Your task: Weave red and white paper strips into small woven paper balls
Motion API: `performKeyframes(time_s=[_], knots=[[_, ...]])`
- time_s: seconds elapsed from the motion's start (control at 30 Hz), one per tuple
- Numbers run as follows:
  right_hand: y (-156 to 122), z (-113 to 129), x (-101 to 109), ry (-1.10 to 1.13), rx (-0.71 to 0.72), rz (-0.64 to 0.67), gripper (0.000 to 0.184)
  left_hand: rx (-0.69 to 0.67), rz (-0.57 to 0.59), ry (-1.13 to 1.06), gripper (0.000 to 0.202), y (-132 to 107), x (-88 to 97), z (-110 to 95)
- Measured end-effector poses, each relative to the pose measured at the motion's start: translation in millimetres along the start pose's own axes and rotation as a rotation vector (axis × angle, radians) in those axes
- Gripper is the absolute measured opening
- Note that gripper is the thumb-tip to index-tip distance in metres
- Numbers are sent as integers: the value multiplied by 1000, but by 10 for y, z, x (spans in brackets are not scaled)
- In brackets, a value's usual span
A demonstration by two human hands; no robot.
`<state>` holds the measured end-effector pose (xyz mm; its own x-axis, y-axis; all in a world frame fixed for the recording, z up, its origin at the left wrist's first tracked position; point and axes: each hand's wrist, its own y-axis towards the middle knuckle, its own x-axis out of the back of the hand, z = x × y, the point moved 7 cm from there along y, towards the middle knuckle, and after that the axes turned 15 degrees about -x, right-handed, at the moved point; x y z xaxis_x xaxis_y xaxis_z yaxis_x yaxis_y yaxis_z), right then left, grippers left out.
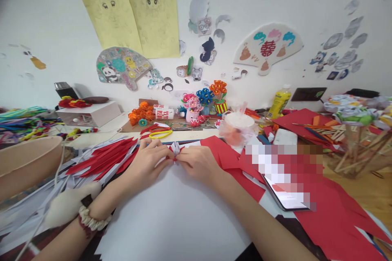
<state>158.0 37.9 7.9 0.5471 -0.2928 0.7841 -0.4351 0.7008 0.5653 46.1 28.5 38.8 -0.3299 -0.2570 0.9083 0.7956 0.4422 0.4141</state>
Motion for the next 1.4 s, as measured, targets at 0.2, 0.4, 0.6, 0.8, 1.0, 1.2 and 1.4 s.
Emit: performKeyframes(time_s=[0.2,0.4,0.6,0.8,1.0,1.2,1.4], knots=[[22,-47,77,187,-128,-40,21,41,1,42,16,-6,-67,1],[12,-74,51,373,-114,4,26,49,-66,94,15,-13,-77,17],[7,-105,-25,368,-184,103,23,119,-52,6,18,-17,-115,44],[12,-108,37,296,-258,29,14,117,-97,-46,13,-7,-46,22],[-17,-56,158,133,-281,-141,19,246,-178,-128,14,-20,-31,117],[-44,55,-7,-64,-98,-117,31,314,-202,-187,12,-27,-20,104],[-47,64,-26,-42,-78,-131,27,370,-215,-194,12,-13,-8,145]])
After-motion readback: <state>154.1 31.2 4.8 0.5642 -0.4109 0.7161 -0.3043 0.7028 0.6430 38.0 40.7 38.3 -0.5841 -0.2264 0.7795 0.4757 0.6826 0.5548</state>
